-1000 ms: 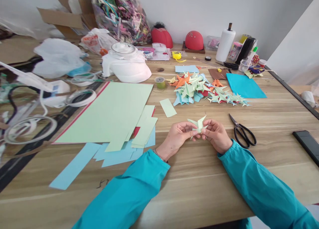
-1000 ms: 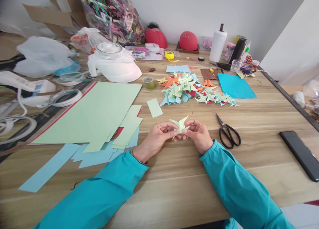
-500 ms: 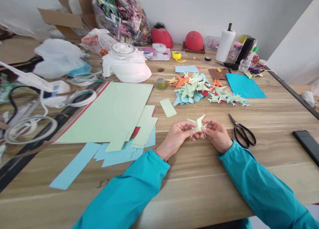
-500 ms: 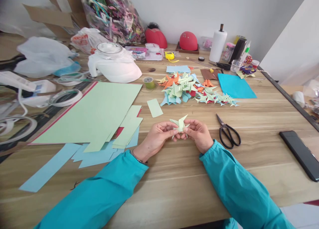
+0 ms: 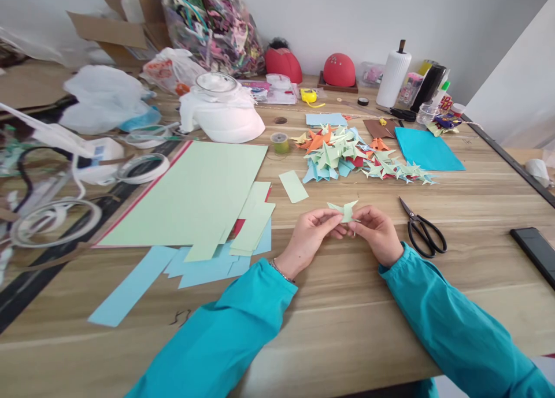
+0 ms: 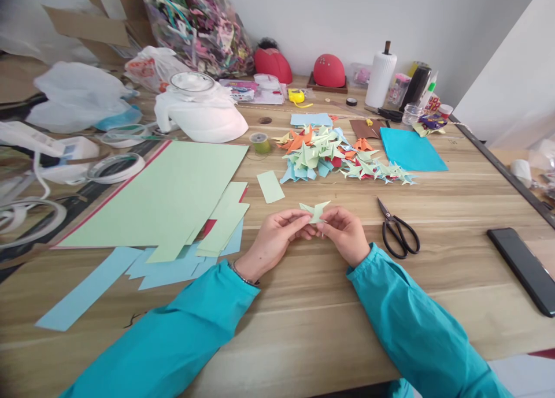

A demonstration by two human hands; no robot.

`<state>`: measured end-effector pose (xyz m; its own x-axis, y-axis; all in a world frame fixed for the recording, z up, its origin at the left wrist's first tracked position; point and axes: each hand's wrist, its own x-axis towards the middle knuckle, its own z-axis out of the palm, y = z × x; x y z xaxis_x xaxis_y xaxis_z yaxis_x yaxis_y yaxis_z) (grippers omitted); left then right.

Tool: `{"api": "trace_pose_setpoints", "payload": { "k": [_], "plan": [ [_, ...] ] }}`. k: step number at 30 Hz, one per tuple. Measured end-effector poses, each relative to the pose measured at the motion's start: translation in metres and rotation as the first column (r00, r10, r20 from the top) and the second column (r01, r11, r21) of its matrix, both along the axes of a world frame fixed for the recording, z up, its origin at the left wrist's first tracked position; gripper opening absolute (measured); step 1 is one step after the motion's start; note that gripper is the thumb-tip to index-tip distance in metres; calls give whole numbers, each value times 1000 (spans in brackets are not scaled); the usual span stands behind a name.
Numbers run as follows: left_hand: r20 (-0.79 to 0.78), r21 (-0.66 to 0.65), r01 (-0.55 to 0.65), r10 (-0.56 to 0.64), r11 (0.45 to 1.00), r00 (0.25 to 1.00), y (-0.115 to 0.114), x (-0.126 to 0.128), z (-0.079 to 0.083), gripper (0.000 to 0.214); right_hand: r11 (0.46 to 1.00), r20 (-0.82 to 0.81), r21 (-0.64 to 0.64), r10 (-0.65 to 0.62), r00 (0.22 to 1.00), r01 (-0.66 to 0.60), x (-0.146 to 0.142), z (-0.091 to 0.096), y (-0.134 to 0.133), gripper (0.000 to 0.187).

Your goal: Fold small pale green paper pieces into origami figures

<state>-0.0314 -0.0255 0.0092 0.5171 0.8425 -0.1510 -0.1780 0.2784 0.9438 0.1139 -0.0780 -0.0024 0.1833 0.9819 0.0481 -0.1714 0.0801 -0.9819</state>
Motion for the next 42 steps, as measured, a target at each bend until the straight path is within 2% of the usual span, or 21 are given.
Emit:
{"api": "trace_pose_setpoints", "payload": {
  "k": [9, 15, 18, 22, 26, 33, 42],
  "plan": [
    [-23, -34, -109, 108, 993, 994, 2, -1, -4, 27, 993, 153, 103, 48, 987, -65, -2, 3, -1, 18],
    [-33, -9, -121, 121, 993, 992, 2, 0, -6, 25, 996, 91, 65, 60, 994, -66, -2, 2, -1, 21],
    [-35, 0, -95, 95, 996, 995, 2, -1, -7, 24, 997, 128, 74, 6, 992, -16, -1, 1, -1, 18],
    [-39, 11, -2, 2, 1000, 999, 2, -1, -6, 20, 997, 131, 73, -50, 990, 41, 3, 2, 0, 16],
    [-71, 22, 28, -26, 999, 997, 2, -2, -3, 24, 998, 106, 54, -24, 994, 19, 4, 3, 0, 16],
    [-119, 72, -62, 70, 995, 990, 0, -2, -8, 25, 998, 149, 64, -37, 988, 28, 4, 4, 0, 13],
    [-151, 117, -96, 114, 988, 982, -1, -1, -8, 23, 999, 126, 16, -37, 991, 35, 4, 4, 0, 15]
  ]
}}
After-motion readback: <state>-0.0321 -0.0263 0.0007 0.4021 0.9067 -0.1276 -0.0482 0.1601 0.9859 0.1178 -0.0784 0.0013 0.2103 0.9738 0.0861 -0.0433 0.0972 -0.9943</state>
